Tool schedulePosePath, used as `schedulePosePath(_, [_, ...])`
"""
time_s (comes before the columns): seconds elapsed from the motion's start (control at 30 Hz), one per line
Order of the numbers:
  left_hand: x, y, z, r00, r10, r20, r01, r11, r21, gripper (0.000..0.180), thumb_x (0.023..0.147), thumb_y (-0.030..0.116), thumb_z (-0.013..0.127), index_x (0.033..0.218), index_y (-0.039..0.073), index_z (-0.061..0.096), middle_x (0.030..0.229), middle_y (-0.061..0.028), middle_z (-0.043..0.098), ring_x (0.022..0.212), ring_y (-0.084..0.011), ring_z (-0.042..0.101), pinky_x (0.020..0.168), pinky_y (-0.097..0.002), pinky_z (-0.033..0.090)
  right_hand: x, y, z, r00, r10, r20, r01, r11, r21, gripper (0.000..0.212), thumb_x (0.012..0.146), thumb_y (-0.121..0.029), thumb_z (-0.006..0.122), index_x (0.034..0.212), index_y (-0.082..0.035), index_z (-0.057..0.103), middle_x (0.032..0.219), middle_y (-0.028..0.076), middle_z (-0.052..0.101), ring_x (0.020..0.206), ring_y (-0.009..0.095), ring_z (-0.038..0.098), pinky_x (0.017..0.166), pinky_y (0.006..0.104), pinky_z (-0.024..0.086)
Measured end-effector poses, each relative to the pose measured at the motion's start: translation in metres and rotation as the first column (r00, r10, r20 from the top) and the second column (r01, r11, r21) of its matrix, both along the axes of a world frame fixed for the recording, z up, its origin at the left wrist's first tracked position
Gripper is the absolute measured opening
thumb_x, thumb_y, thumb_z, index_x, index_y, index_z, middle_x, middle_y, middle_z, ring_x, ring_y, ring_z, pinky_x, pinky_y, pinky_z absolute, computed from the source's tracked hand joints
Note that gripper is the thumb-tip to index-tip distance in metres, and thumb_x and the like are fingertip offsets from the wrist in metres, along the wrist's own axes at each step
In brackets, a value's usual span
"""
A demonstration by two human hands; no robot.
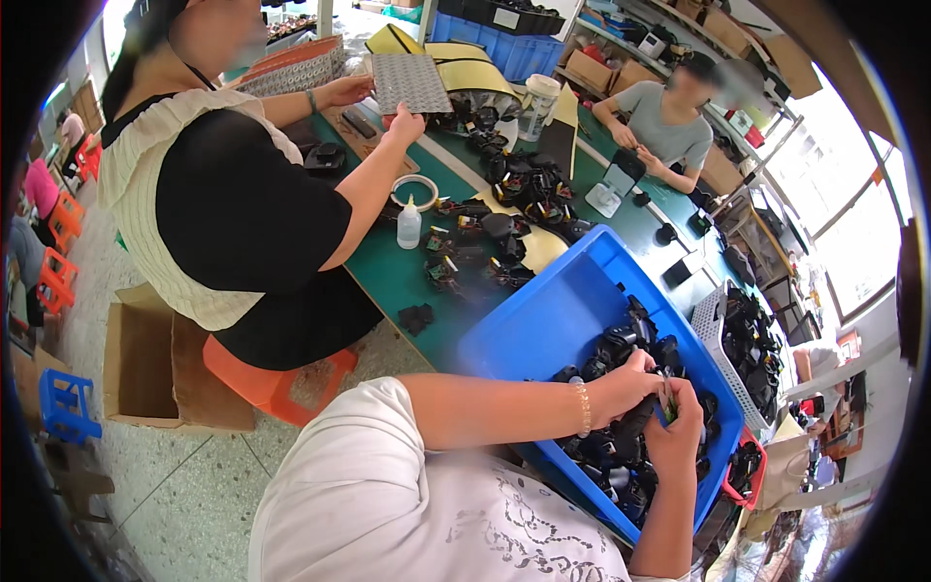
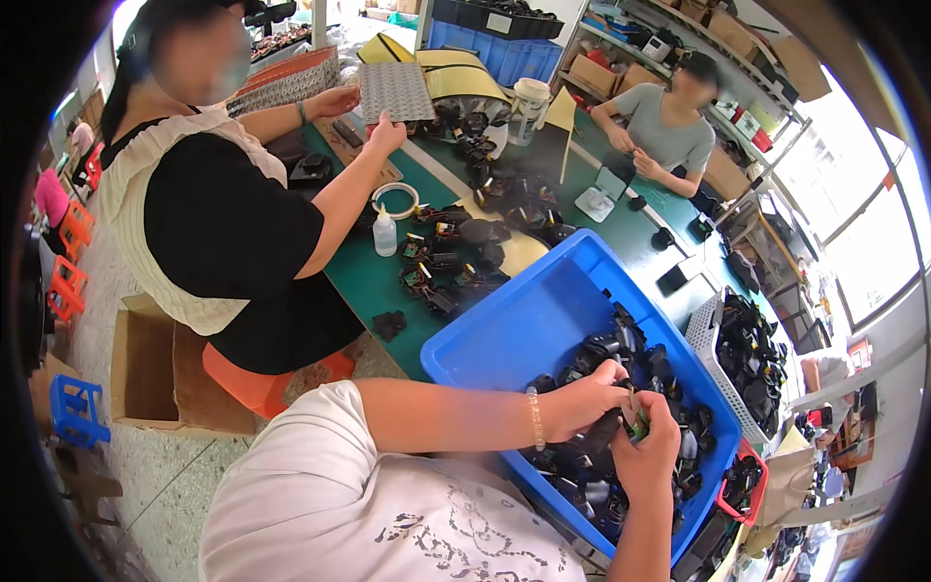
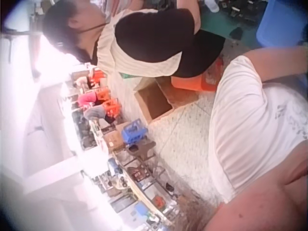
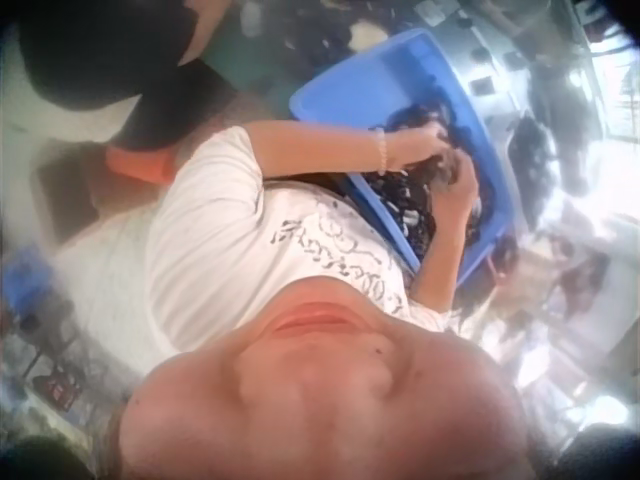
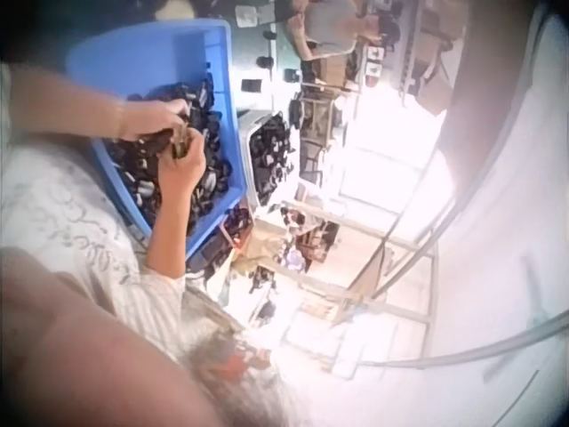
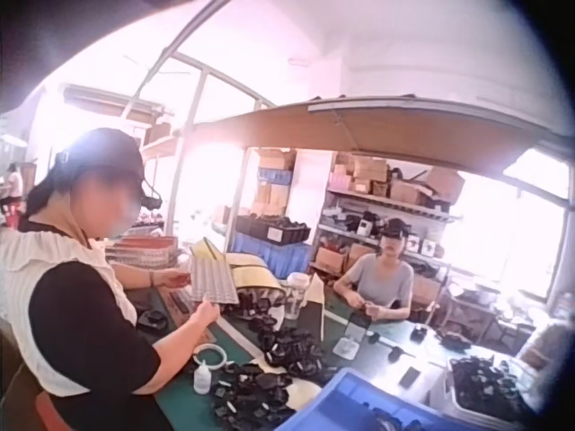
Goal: Manually assemble and connect wiring components within a small electronic housing.
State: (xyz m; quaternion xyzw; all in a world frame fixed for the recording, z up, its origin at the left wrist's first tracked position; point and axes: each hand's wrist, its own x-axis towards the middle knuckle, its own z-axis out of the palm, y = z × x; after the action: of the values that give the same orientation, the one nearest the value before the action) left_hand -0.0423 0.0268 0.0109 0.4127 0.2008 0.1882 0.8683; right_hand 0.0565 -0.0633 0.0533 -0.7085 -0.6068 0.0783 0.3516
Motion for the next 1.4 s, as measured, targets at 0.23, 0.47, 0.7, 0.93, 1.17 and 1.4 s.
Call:
schedulePosePath(0.23, [0.049, -0.006, -0.017, 0.995, -0.055, 0.082, 0.066, 0.987, -0.143, 0.049, 0.078, 0.022, 0.059, 0.118, 0.008, 0.032, 0.088, -0.0095, 0.049, 0.067, -0.0149, 0.053, 0.052, -0.0311, 0.044, 0.030, -0.014, 0.002, 1.000, -0.024, -0.007, 0.024, 1.000, -0.018, 0.019, 0.071, 0.006, 0.053, 0.089, 0.000, 0.053, 0.073, 0.004, 0.056, 0.068, 0.010, 0.051, 0.063, 0.0231, 0.040])
schedulePosePath(0.47, [0.055, -0.011, -0.021, 0.985, -0.105, 0.133, 0.140, 0.949, -0.283, 0.031, 0.080, 0.016, 0.054, 0.103, 0.009, 0.035, 0.088, -0.0113, 0.050, 0.068, -0.0201, 0.056, 0.054, -0.0370, 0.048, 0.060, -0.023, -0.025, 0.879, 0.076, -0.472, -0.111, 0.993, -0.047, 0.020, 0.081, 0.011, 0.045, 0.097, 0.000, 0.048, 0.079, 0.003, 0.054, 0.066, 0.007, 0.053, 0.056, 0.0206, 0.046])
schedulePosePath(0.7, [0.048, -0.006, -0.024, 0.990, -0.076, 0.120, 0.098, 0.977, -0.191, 0.025, 0.080, 0.014, 0.051, 0.100, 0.008, 0.037, 0.088, -0.0111, 0.050, 0.069, -0.0198, 0.057, 0.053, -0.0370, 0.049, 0.059, -0.023, -0.024, 0.727, 0.001, -0.687, -0.047, 0.998, -0.048, 0.017, 0.082, -0.005, 0.053, 0.099, -0.003, 0.051, 0.074, -0.005, 0.044, 0.064, 0.001, 0.036, 0.055, 0.0151, 0.027])
schedulePosePath(0.93, [0.053, -0.012, -0.033, 0.998, 0.067, -0.012, -0.062, 0.969, 0.239, 0.022, 0.079, 0.016, 0.055, 0.091, 0.004, 0.041, 0.081, -0.0031, 0.041, 0.076, -0.0106, 0.038, 0.067, -0.0269, 0.036, 0.063, -0.014, -0.040, 0.905, 0.019, -0.426, -0.038, 0.999, -0.036, 0.016, 0.083, -0.010, 0.064, 0.083, -0.005, 0.048, 0.069, -0.006, 0.041, 0.062, 0.002, 0.035, 0.055, 0.0162, 0.027])
schedulePosePath(1.17, [0.059, -0.018, -0.035, 0.996, 0.059, 0.065, -0.061, 0.998, 0.032, 0.026, 0.078, 0.016, 0.061, 0.093, 0.005, 0.042, 0.080, -0.0047, 0.048, 0.076, -0.0102, 0.047, 0.066, -0.0238, 0.040, 0.063, -0.015, -0.047, 0.884, 0.006, -0.468, 0.018, 0.999, 0.046, 0.009, 0.086, -0.008, 0.057, 0.087, -0.003, 0.049, 0.071, -0.004, 0.044, 0.064, 0.002, 0.040, 0.056, 0.0157, 0.033])
schedulePosePath(1.4, [0.056, -0.016, -0.036, 0.995, 0.043, 0.085, -0.031, 0.989, -0.144, 0.032, 0.078, 0.014, 0.061, 0.102, 0.005, 0.040, 0.088, -0.0075, 0.051, 0.077, -0.0141, 0.055, 0.060, -0.0294, 0.047, 0.047, -0.012, -0.041, 0.936, -0.007, -0.353, 0.076, 0.980, 0.183, 0.005, 0.088, -0.006, 0.051, 0.090, -0.002, 0.050, 0.074, -0.002, 0.044, 0.065, 0.004, 0.041, 0.059, 0.0181, 0.040])
